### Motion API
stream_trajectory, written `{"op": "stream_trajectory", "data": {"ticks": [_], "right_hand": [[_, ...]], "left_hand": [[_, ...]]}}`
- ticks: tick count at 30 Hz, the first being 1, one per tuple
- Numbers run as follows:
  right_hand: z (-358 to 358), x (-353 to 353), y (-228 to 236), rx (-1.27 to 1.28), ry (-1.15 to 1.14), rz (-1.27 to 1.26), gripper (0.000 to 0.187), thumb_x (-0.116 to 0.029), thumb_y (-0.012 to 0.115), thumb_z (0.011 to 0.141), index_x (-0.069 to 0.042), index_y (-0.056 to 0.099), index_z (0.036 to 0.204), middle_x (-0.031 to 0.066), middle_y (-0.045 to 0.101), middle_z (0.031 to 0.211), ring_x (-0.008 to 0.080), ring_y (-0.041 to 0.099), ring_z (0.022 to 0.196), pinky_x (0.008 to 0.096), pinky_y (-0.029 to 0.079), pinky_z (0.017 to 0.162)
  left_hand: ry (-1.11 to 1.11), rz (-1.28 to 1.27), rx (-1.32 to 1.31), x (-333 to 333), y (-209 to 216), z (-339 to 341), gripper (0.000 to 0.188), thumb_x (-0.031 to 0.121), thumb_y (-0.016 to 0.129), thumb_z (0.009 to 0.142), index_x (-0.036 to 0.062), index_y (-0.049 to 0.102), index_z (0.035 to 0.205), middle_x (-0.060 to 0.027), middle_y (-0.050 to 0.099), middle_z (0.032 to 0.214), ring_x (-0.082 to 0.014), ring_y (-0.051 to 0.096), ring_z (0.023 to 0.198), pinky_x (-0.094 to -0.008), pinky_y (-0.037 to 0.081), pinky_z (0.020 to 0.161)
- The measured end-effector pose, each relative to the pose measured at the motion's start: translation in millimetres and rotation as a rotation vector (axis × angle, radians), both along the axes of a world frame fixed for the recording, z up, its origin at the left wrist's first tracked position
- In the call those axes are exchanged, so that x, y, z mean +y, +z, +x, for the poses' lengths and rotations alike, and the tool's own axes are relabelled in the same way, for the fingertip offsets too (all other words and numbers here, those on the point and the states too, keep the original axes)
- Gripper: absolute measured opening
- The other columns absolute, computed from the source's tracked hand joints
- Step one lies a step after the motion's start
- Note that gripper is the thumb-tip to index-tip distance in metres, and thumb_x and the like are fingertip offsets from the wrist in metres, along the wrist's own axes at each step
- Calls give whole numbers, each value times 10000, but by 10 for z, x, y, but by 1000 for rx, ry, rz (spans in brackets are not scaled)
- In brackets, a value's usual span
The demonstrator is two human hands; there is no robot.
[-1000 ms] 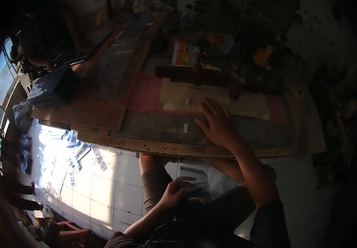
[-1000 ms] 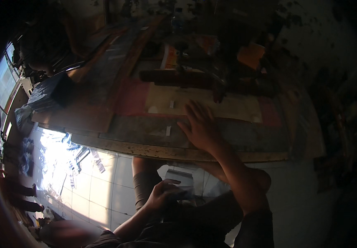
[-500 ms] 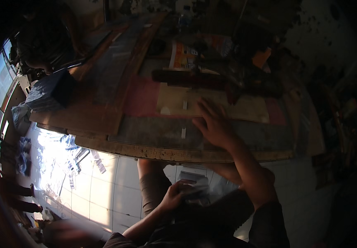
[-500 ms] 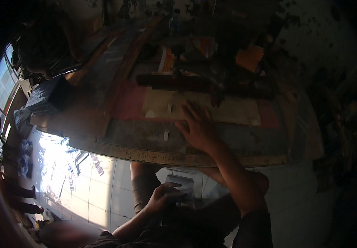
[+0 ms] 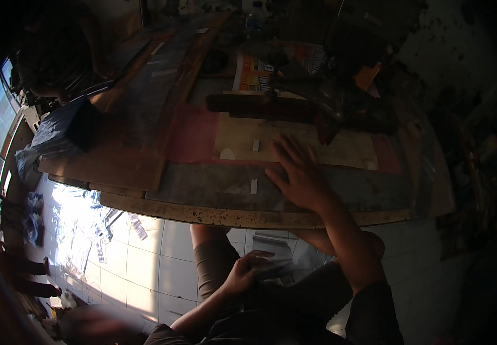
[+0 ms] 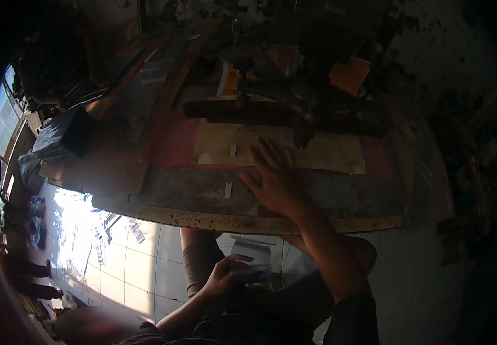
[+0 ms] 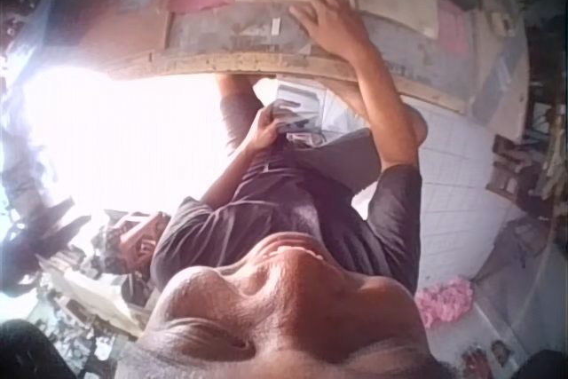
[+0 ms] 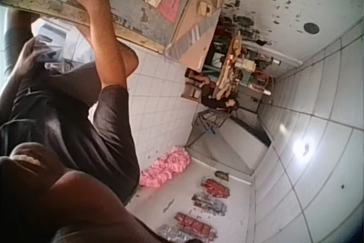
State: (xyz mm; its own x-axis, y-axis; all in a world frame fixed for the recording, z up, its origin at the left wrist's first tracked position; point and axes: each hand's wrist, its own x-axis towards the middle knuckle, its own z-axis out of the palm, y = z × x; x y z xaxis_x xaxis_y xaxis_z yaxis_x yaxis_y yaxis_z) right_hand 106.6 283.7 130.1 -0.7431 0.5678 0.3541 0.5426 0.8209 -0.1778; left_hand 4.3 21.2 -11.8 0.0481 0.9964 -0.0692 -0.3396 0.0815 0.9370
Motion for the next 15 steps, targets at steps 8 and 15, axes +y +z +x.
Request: {"op": "stream_trajectory", "data": {"ticks": [8, 15], "right_hand": [[-3, -7, -29, -9, -11, -13, 622, -415, 549, 1027, -26, 437, 1499, 177, 354, 1605, 316, 293, 1514, 524, 211, 1220], [7, -10, -28, -30, -19, -11, 629, -415, 541, 1030, -34, 417, 1514, 174, 338, 1614, 308, 274, 1523, 533, 213, 1216]], "left_hand": [[14, 13, -80, -44, -137, 2, 361, 124, 544, 934, -70, 582, 1236, -148, 661, 1264, -225, 642, 1176, -372, 479, 1052], [-7, -19, -32, -26, -107, -5, 391, 175, 532, 960, -61, 560, 1271, -148, 673, 1257, -220, 647, 1167, -372, 486, 1041]]}}
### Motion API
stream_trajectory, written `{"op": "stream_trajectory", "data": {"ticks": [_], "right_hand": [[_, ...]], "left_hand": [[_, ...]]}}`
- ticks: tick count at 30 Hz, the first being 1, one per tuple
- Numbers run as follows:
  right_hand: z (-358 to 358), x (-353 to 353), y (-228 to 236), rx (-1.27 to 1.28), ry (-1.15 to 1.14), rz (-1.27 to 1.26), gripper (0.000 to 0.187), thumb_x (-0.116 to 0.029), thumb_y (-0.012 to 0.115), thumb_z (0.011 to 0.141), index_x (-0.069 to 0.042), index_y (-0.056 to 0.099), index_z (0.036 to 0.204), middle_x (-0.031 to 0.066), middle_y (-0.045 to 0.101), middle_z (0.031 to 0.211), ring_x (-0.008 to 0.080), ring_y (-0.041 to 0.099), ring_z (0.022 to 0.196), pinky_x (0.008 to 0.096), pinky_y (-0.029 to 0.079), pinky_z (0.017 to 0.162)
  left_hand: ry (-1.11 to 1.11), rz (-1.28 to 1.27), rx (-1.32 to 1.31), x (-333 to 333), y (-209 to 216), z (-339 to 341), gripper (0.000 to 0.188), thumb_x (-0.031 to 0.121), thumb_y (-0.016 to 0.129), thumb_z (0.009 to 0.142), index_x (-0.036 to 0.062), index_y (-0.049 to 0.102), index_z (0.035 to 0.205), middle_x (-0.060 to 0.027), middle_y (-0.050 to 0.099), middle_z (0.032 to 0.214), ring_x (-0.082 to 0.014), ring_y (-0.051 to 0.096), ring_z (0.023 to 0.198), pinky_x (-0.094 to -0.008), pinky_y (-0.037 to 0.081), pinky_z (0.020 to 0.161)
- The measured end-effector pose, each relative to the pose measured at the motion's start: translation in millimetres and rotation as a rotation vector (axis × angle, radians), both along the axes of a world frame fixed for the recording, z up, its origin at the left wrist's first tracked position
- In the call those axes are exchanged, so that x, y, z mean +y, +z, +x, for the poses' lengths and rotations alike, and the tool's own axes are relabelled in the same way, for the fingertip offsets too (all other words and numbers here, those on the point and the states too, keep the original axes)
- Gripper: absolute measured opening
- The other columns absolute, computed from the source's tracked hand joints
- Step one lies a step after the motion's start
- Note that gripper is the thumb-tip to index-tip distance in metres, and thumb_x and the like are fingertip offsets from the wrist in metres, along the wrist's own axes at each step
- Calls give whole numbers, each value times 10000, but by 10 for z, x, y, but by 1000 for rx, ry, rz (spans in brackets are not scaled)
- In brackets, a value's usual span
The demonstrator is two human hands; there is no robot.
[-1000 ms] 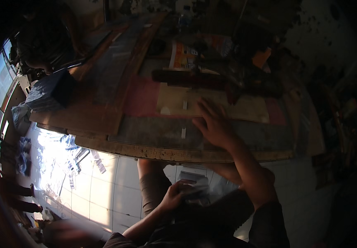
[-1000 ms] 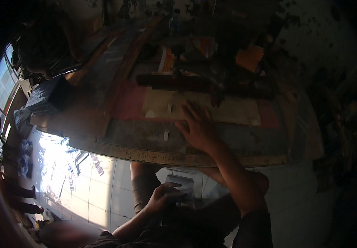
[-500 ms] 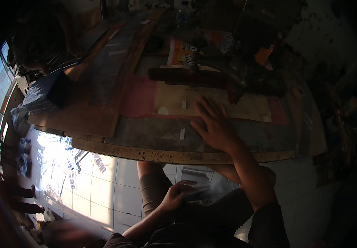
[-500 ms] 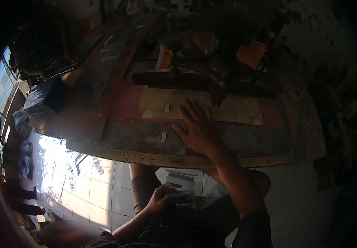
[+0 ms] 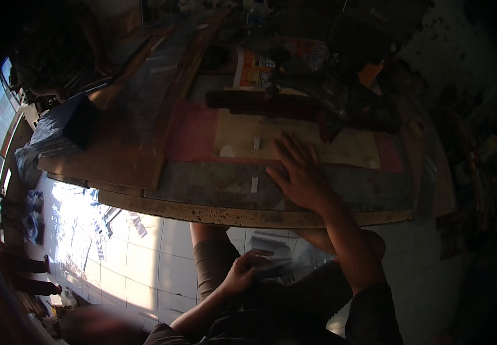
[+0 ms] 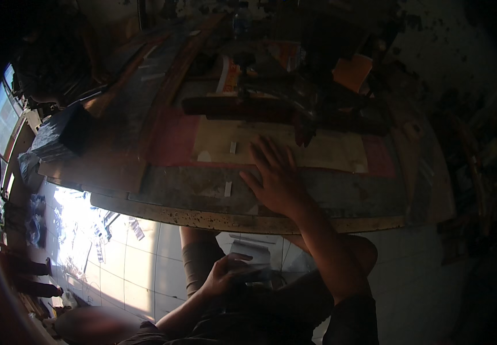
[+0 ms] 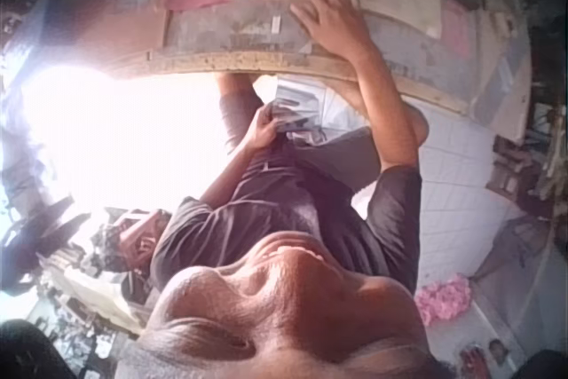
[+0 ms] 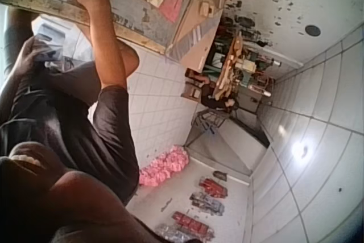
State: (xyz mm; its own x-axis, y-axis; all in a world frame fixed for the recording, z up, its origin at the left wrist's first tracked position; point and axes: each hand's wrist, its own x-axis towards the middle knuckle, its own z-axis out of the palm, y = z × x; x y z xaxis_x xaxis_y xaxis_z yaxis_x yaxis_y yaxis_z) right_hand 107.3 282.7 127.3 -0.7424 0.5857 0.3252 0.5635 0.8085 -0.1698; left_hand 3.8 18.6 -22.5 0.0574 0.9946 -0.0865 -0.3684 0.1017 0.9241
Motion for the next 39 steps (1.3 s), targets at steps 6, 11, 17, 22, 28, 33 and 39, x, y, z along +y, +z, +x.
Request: {"op": "stream_trajectory", "data": {"ticks": [6, 11, 17, 22, 28, 33, 39], "right_hand": [[-17, -3, -28, 4, -1, 18, 631, -414, 539, 1030, -41, 405, 1522, 170, 337, 1615, 305, 274, 1524, 539, 217, 1214], [-22, -3, -29, -8, -11, 13, 636, -416, 546, 1026, -42, 405, 1521, 169, 343, 1613, 310, 283, 1521, 538, 217, 1213], [-9, 17, -38, 56, 31, 57, 637, -425, 577, 999, -8, 463, 1467, 220, 384, 1566, 360, 340, 1480, 544, 250, 1211], [-23, -3, -42, 40, 16, 46, 650, -436, 568, 1003, -14, 447, 1482, 217, 368, 1577, 362, 332, 1484, 540, 244, 1216], [-22, 3, -66, 45, 4, 32, 664, -454, 567, 1001, -18, 443, 1486, 218, 366, 1578, 375, 324, 1486, 550, 241, 1215], [-29, -25, -16, -12, -33, 12, 670, -455, 540, 1019, -39, 402, 1525, 168, 325, 1622, 316, 270, 1524, 511, 206, 1230], [-16, -16, -30, 18, -14, 12, 687, -482, 552, 1000, -25, 433, 1499, 221, 338, 1596, 365, 294, 1505, 549, 219, 1225]], "left_hand": [[29, -23, -16, 9, 64, -2, 493, 270, 684, 896, -51, 583, 1255, -166, 687, 1185, -238, 670, 1140, -372, 533, 991], [12, -106, 18, 19, 112, 3, 484, 248, 681, 889, -52, 582, 1256, -160, 692, 1145, -222, 670, 1101, -353, 522, 982], [72, -29, -18, 16, 128, 36, 427, 205, 669, 893, -45, 598, 1231, -140, 706, 1098, -209, 675, 1064, -337, 520, 975], [61, -25, 6, 11, 109, 30, 414, 202, 677, 897, -38, 601, 1225, -133, 712, 1102, -202, 677, 1058, -341, 524, 970], [55, 1, -12, -18, 12, 43, 385, 174, 671, 919, -39, 595, 1231, -139, 712, 1123, -202, 679, 1072, -343, 529, 970], [61, 24, -13, -3, 5, 39, 375, 161, 668, 928, -38, 592, 1236, -145, 717, 1120, -206, 685, 1071, -342, 532, 972], [44, -17, 7, 8, 61, 58, 373, 155, 664, 930, -46, 590, 1236, -154, 719, 1117, -213, 689, 1071, -345, 532, 973]]}}
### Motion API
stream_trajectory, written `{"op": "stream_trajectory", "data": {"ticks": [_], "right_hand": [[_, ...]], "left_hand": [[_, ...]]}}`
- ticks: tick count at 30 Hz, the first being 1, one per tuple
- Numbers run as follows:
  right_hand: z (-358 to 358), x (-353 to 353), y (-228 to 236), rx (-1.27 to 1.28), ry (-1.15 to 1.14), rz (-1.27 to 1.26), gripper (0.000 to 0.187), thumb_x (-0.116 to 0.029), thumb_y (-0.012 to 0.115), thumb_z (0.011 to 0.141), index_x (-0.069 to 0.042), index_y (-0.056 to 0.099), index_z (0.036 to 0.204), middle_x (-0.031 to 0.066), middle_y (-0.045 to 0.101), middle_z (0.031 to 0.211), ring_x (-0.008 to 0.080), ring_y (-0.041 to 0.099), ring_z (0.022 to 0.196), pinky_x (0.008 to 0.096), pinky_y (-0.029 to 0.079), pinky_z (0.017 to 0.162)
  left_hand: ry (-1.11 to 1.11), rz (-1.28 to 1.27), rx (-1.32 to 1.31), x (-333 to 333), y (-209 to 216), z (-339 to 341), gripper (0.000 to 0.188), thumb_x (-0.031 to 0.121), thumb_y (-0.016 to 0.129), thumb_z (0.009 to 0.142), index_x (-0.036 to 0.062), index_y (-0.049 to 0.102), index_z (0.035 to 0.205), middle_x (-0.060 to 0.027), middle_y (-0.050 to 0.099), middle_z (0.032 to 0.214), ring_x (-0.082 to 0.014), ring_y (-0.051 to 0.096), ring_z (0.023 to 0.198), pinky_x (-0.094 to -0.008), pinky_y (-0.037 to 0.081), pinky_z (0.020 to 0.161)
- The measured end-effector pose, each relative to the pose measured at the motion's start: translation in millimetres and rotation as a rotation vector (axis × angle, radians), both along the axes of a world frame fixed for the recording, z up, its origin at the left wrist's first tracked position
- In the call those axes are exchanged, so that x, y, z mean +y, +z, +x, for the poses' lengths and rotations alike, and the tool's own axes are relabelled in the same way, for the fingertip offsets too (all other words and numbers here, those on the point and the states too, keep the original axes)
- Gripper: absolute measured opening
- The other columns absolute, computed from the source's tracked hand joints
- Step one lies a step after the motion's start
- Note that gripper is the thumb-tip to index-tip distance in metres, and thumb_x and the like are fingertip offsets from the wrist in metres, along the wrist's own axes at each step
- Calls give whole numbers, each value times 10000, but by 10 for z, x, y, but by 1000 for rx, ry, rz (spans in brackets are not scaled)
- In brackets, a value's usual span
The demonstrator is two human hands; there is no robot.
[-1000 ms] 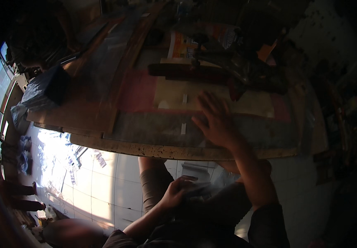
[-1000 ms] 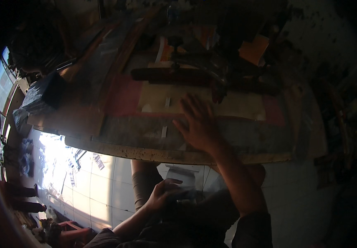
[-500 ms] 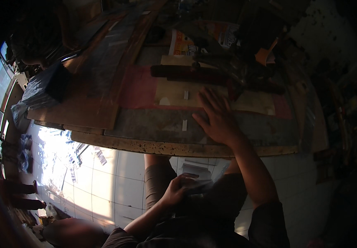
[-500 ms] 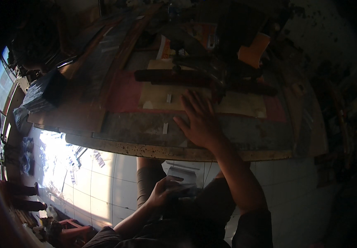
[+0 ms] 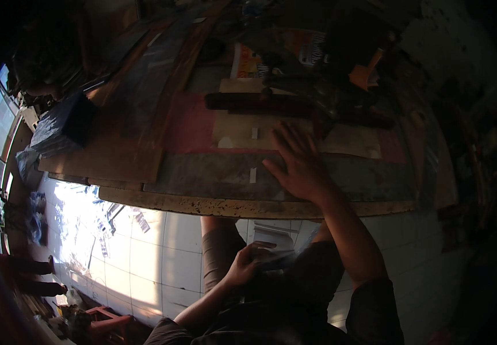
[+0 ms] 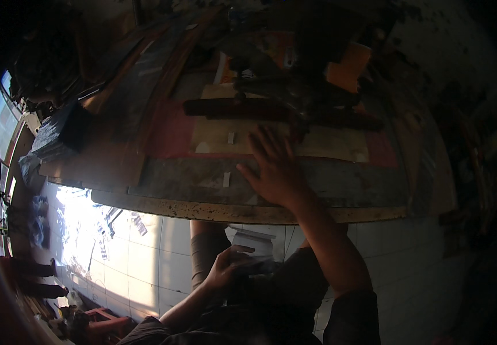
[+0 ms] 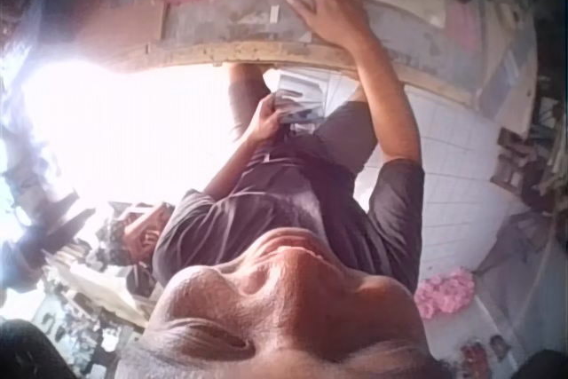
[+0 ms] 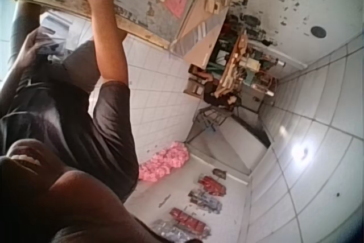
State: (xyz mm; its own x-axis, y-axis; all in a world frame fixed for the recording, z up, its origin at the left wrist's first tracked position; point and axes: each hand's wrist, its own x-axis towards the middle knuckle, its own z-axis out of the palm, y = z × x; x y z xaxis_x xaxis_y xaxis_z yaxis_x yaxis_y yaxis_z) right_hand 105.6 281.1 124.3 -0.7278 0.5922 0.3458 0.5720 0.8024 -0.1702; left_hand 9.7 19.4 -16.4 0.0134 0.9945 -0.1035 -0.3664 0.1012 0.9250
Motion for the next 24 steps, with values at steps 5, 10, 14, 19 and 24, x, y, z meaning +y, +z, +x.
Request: {"op": "stream_trajectory", "data": {"ticks": [5, 10, 14, 19, 24], "right_hand": [[16, -5, -20, 22, -10, -2, 691, -479, 557, 994, -23, 432, 1497, 221, 332, 1600, 373, 287, 1507, 552, 219, 1223], [15, -17, 11, 34, 5, -15, 700, -461, 575, 993, -26, 405, 1515, 189, 328, 1614, 318, 263, 1527, 538, 213, 1221], [18, -7, -5, 57, 5, 18, 696, -458, 577, 991, -14, 414, 1503, 201, 330, 1609, 319, 272, 1522, 547, 220, 1217], [144, -268, 84, 6, 42, 42, 693, -470, 533, 1011, 28, 425, 1480, 222, 338, 1592, 346, 300, 1503, 540, 225, 1222], [530, -994, 238, 48, 59, -111, 645, -369, 607, 993, -48, 413, 1518, 183, 338, 1606, 355, 324, 1490, 557, 260, 1205]], "left_hand": [[-5, 15, 10, 12, 82, -4, 352, 120, 639, 930, -51, 590, 1233, -162, 714, 1124, -226, 694, 1066, -346, 539, 967], [-51, -68, 0, 10, 122, 15, 418, 115, 539, 946, -49, 537, 1331, -135, 708, 1138, -206, 664, 1121, -349, 502, 1006], [0, -39, 17, 19, 96, 37, 423, 111, 569, 936, -44, 539, 1328, -133, 720, 1109, -205, 678, 1092, -347, 509, 999], [39, -86, 12, 52, 186, -12, 334, 21, 630, 921, -48, 576, 1244, -177, 719, 1111, -245, 716, 1039, -350, 574, 937], [34, -141, -17, 22, 394, -55, 407, 40, 547, 886, -37, 565, 1285, -125, 723, 1113, -194, 693, 1056, -335, 534, 966]]}}
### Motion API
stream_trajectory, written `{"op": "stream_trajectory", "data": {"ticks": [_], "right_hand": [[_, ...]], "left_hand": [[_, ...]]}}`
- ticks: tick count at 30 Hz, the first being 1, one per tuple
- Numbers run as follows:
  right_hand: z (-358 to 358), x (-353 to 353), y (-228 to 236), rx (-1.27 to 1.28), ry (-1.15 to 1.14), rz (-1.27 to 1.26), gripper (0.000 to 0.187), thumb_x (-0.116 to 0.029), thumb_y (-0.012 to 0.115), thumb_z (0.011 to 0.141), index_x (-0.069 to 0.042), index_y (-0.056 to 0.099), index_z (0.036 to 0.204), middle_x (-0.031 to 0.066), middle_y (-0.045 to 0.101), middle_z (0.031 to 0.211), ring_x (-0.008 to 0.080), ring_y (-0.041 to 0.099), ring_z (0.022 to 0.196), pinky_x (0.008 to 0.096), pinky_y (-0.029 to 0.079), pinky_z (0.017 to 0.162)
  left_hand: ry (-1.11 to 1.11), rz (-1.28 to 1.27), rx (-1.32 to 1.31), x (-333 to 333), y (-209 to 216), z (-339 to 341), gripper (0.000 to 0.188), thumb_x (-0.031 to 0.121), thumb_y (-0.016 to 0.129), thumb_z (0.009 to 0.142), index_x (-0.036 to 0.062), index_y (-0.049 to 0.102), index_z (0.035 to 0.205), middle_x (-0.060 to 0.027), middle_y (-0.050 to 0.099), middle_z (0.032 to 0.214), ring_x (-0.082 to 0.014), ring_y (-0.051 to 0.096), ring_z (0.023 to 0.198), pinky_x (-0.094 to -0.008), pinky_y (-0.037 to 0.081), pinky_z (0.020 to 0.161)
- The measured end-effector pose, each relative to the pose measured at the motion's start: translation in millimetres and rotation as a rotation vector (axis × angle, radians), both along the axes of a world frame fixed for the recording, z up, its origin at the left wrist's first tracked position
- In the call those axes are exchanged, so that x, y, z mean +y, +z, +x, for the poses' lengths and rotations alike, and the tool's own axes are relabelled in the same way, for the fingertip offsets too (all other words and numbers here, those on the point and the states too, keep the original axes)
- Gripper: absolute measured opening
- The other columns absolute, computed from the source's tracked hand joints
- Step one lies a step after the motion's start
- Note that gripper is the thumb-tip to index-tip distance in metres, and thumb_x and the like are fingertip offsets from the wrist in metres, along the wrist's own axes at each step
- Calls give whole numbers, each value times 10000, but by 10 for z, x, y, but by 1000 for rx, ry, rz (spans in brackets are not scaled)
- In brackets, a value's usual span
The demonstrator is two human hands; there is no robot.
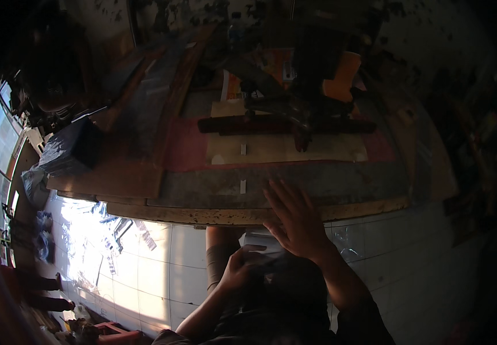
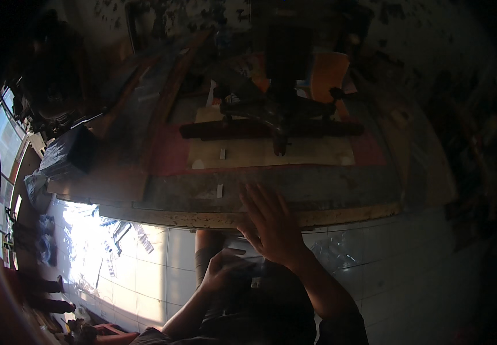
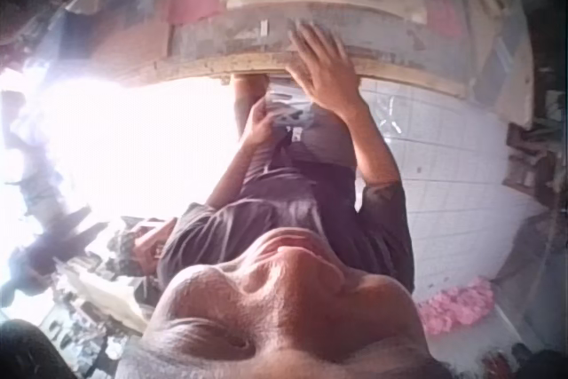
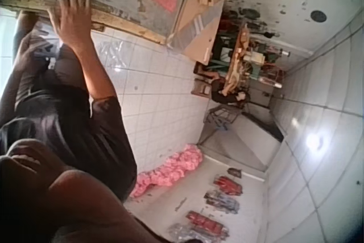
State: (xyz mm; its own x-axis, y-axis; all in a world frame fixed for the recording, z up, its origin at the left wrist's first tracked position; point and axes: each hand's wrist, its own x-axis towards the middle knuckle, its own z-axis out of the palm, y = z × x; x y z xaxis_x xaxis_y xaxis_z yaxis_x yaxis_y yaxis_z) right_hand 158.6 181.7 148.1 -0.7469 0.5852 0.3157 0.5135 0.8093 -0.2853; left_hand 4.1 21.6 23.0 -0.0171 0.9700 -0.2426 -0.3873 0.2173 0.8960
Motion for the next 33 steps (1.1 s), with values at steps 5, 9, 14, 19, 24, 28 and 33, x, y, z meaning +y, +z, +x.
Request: {"op": "stream_trajectory", "data": {"ticks": [5, 9, 14, 19, 24, 28, 33], "right_hand": [[512, -261, -504, 118, -147, 0, 601, -328, 608, 985, -84, 442, 1508, 146, 392, 1587, 368, 365, 1458, 566, 246, 1189], [992, -208, -1110, 172, -393, 276, 546, -319, 610, 976, -59, 490, 1441, 151, 448, 1532, 384, 393, 1417, 595, 202, 1180], [915, 43, -1682, 272, -487, 614, 619, -342, 594, 995, -61, 334, 1480, 217, 338, 1543, 460, 284, 1442, 669, 178, 1159], [670, 184, -1796, 447, -542, 706, 666, -429, 623, 966, -66, 332, 1444, 226, 286, 1550, 469, 208, 1481, 708, 145, 1160], [649, 114, -1809, 462, -546, 633, 661, -434, 610, 985, -55, 335, 1452, 240, 276, 1558, 490, 171, 1492, 714, 128, 1166], [759, 108, -1843, 405, -531, 645, 680, -439, 607, 995, -36, 324, 1465, 248, 274, 1560, 498, 150, 1500, 720, 122, 1168], [753, 110, -1843, 393, -530, 648, 697, -449, 605, 997, -22, 318, 1467, 252, 277, 1557, 497, 162, 1498, 721, 116, 1171]], "left_hand": [[30, 23, -44, 12, 2, -47, 407, 81, 565, 869, -33, 586, 1260, -125, 723, 1108, -184, 690, 1043, -334, 536, 957], [9, 146, -40, 28, -137, -136, 383, 144, 706, 925, -43, 574, 1231, -137, 706, 1117, -257, 687, 1117, -404, 546, 1006], [-9, 150, 7, 42, -276, -144, 427, 222, 628, 930, -39, 586, 1265, -123, 714, 1107, -183, 667, 1064, -345, 527, 963], [-24, 175, -3, 58, -252, -167, 468, 282, 658, 948, -42, 580, 1277, -123, 708, 1116, -183, 664, 1071, -342, 528, 957], [-7, 231, 12, 27, -198, -208, 483, 305, 679, 950, -42, 582, 1272, -122, 707, 1126, -180, 662, 1078, -339, 529, 957], [7, 193, 21, 31, -185, -189, 495, 327, 715, 930, -45, 617, 1243, -120, 715, 1098, -202, 681, 1079, -350, 535, 969], [24, 219, -26, 43, -218, -151, 471, 310, 730, 918, -50, 649, 1210, -121, 718, 1071, -219, 692, 1075, -353, 536, 981]]}}
